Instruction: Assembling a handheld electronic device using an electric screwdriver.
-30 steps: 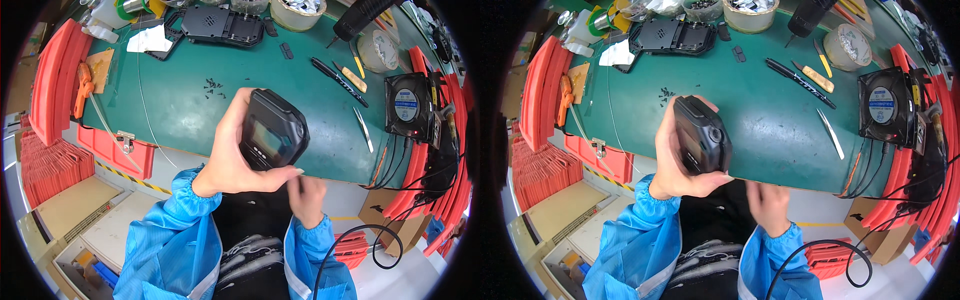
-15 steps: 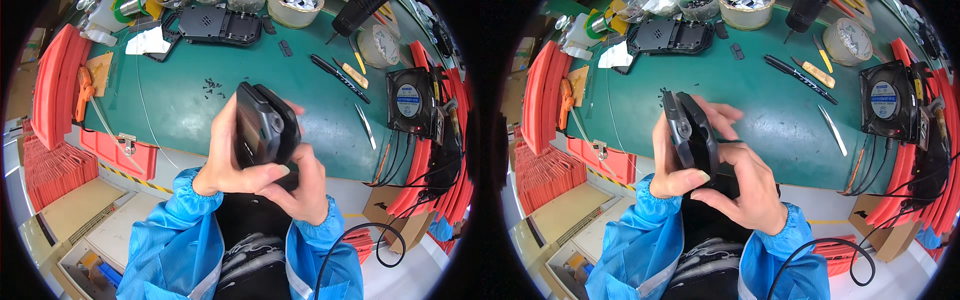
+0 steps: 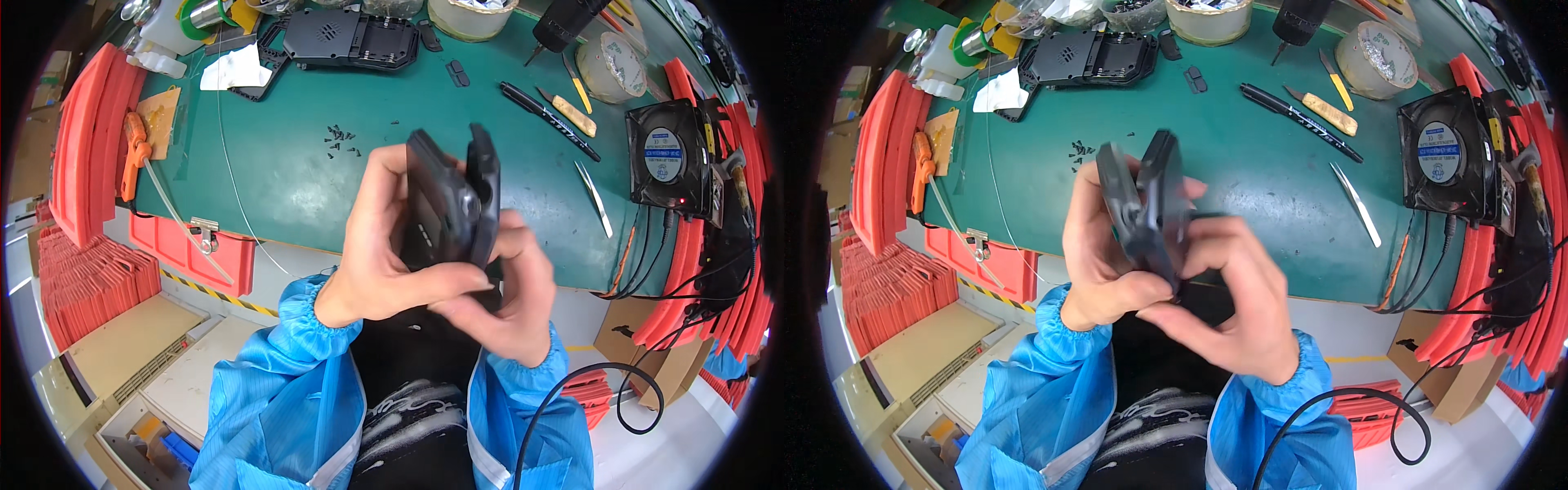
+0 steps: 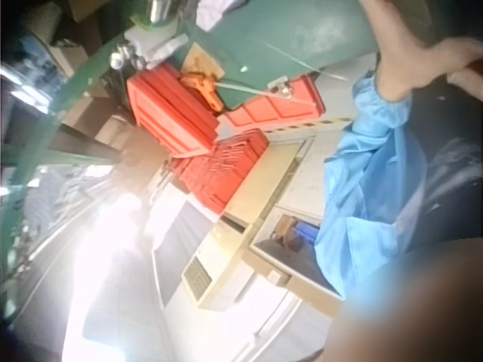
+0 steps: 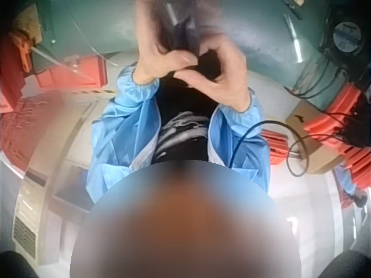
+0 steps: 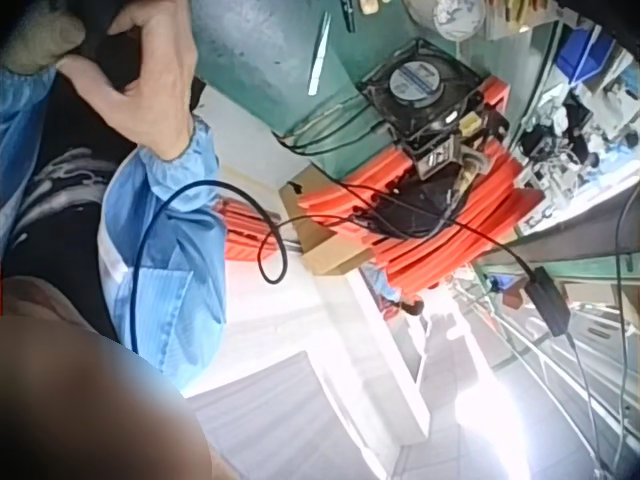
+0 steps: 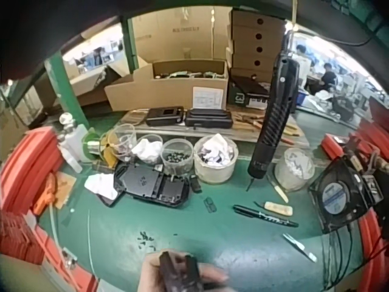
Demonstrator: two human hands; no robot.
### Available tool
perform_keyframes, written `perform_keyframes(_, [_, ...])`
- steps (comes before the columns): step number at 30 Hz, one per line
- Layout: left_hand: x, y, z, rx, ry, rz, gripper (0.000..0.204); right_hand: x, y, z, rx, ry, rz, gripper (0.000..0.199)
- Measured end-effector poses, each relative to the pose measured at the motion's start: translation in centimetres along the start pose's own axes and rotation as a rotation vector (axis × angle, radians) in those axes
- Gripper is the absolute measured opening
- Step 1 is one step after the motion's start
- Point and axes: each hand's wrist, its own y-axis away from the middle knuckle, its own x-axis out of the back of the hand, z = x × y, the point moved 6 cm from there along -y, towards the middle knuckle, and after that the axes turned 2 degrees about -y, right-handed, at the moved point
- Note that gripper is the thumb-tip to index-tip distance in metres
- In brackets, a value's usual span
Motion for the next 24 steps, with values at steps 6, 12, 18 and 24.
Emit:
perform_keyframes(6, [-0.1, 0.3, 1.8, -0.103, -0.136, -0.168, 0.088, 2.2, 0.0, -0.3, 0.008, 0.046, 0.065, 0.048])
perform_keyframes(12, [0.0, 1.1, 2.5, -0.025, -0.100, -0.166, 0.092, 2.7, -0.2, -1.4, 0.065, 0.077, 0.075, 0.048])
perform_keyframes(18, [0.6, 1.6, 1.8, -0.057, 0.024, -0.029, 0.081, 3.4, -0.7, -1.6, -0.035, 0.191, 0.172, 0.033])
perform_keyframes(24, [1.9, 2.2, 2.2, -0.149, -0.636, 0.071, 0.061, 3.9, -1.4, -1.2, -0.076, 0.446, 0.255, 0.014])
